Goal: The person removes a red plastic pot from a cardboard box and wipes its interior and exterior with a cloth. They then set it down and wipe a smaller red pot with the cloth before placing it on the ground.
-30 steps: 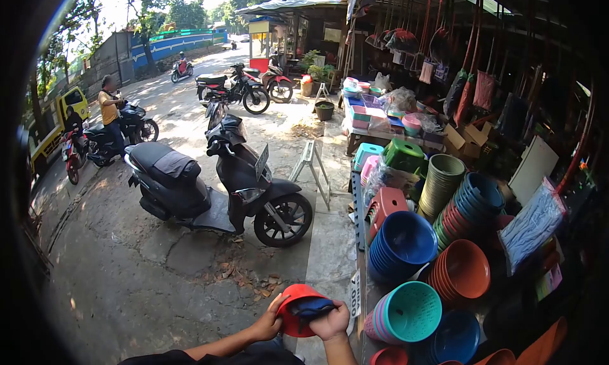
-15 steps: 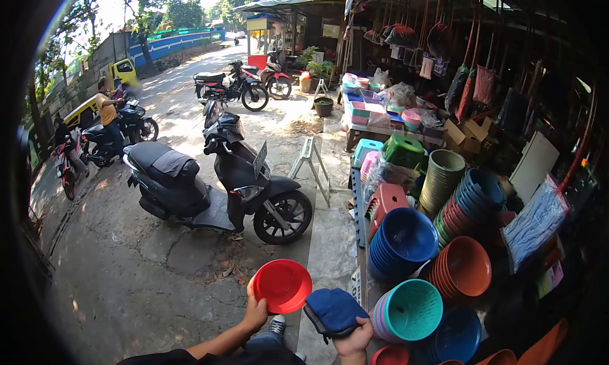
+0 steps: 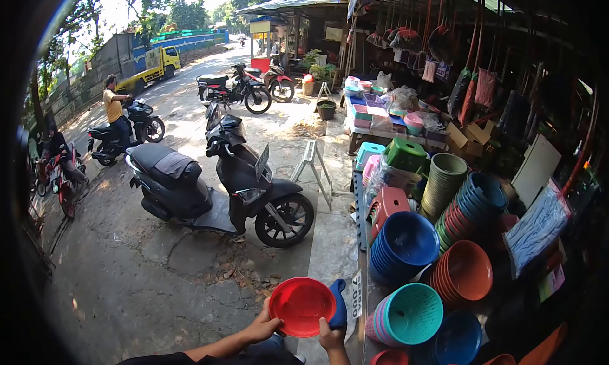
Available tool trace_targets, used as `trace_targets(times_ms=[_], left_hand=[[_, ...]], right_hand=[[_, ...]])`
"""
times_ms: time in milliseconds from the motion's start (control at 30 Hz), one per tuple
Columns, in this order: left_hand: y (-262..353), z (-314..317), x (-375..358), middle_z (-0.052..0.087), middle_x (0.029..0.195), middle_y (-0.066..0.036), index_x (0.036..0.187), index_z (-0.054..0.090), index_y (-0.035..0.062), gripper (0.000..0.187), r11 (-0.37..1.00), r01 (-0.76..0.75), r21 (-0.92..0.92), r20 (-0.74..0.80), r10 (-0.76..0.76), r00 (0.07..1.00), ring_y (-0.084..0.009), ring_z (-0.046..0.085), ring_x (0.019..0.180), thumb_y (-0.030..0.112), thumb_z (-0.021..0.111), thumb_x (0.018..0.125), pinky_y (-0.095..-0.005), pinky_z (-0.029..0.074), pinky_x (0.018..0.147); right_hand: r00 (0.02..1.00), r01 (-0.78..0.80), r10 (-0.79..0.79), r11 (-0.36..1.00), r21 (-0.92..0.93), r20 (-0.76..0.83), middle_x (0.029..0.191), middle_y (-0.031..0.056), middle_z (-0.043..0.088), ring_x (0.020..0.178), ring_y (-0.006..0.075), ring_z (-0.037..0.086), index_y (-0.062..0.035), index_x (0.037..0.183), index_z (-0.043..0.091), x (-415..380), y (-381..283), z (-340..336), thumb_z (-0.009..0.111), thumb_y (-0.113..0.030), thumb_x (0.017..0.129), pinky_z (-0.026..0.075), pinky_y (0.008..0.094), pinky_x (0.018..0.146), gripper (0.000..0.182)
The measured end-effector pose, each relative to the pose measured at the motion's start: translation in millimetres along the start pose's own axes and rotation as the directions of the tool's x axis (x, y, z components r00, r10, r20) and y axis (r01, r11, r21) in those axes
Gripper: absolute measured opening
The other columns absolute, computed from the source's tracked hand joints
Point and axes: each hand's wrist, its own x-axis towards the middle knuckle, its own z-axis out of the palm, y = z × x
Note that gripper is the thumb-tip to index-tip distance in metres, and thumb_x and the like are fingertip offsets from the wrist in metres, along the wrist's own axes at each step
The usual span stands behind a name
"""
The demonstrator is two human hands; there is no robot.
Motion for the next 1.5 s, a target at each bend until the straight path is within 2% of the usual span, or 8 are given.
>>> trace_targets(times_ms=[267,433,533,733,867,1000,1200,1500], left_hand=[[24,12,-17,0.022,0.147,-0.034,0.149,0.017,0.0148,0.084,0.193,-0.260,0.946,0.083,0.633,0.770,-0.0400,0.035,0.135,0.042,0.065,0.087,-0.0611,0.027,0.106],[21,23,-24,0.059,0.129,-0.011,0.124,0.060,0.0153,0.055,-0.314,-0.378,0.871,0.463,0.270,0.844,-0.0272,0.050,0.127,0.057,0.051,0.090,-0.0599,0.025,0.108],[-17,3,-3,0.071,0.093,-0.014,0.107,0.064,0.0115,0.045,-0.189,-0.482,0.855,0.455,-0.170,0.874,-0.0288,0.069,0.089,0.051,0.048,0.093,-0.0521,0.048,0.087],[17,5,-2,0.066,0.071,-0.018,0.093,0.065,0.0065,0.042,0.152,-0.367,0.918,0.372,-0.009,0.928,-0.0362,0.066,0.062,0.044,0.047,0.097,-0.0490,0.052,0.055],[25,-4,12,0.068,0.082,-0.020,0.103,0.064,-0.0003,0.042,0.669,-0.292,0.683,0.212,0.202,0.956,-0.0282,0.069,0.079,0.038,0.045,0.101,-0.0381,0.052,0.071],[29,-11,23,0.064,0.088,-0.001,0.108,0.059,-0.0026,0.038,0.975,-0.142,0.173,0.023,0.140,0.990,-0.0093,0.058,0.080,0.033,0.044,0.103,-0.0286,0.050,0.072],[36,-9,7,0.062,0.085,-0.003,0.115,0.055,0.0021,0.053,0.948,-0.102,0.303,0.109,0.072,0.991,-0.0100,0.060,0.072,0.051,0.055,0.094,-0.0259,0.054,0.059],[59,-25,-10,0.067,0.091,-0.003,0.105,0.064,-0.0012,0.039,0.952,-0.092,0.293,0.141,0.052,0.989,-0.0085,0.061,0.081,0.036,0.064,0.093,-0.0277,0.052,0.075]], right_hand=[[0.962,-0.170,0.192,0.977,0.125,-0.192,0.090,0.0046,0.066,0.079,0.0167,0.063,0.0024,0.098,0.064,6,28,2,0.053,-0.005,0.078,0.050,0.0312,0.073,0.024],[0.941,-0.331,0.332,0.943,0.032,-0.066,0.098,0.0079,0.066,0.088,0.0190,0.063,0.0031,0.106,0.063,9,34,-3,0.049,-0.004,0.078,0.049,0.0310,0.078,0.031],[0.868,-0.481,0.493,0.863,-0.155,0.053,0.111,0.0117,0.066,0.103,0.0210,0.063,0.0038,0.117,0.060,16,21,-2,0.047,-0.004,0.082,0.047,0.0303,0.089,0.038],[0.900,-0.424,0.412,0.904,0.063,0.143,0.126,0.0188,0.060,0.121,0.0238,0.055,0.0049,0.128,0.054,21,14,-12,0.052,-0.017,0.093,0.039,0.0328,0.103,0.041],[0.950,-0.056,0.070,0.997,-0.056,0.304,0.148,0.0195,0.039,0.138,0.0330,0.035,0.0003,0.143,0.038,25,-54,-5,0.054,-0.020,0.090,0.025,0.0384,0.114,0.059],[0.776,0.518,-0.058,0.625,-0.584,0.628,0.156,0.0163,0.026,0.143,0.0363,0.022,-0.0178,0.149,0.035,16,-82,11,0.059,-0.038,0.082,0.015,0.0536,0.114,0.073],[0.731,0.622,-0.054,0.461,-0.633,0.680,0.153,0.0063,0.035,0.137,0.0306,0.034,-0.0274,0.146,0.041,22,-92,32,0.065,-0.048,0.074,0.024,0.0489,0.109,0.078],[0.722,0.136,0.021,0.976,-0.171,0.692,0.154,0.0228,0.027,0.141,0.0329,0.030,-0.0048,0.150,0.027,73,-61,19,0.048,-0.019,0.091,0.025,0.0341,0.114,0.064]])
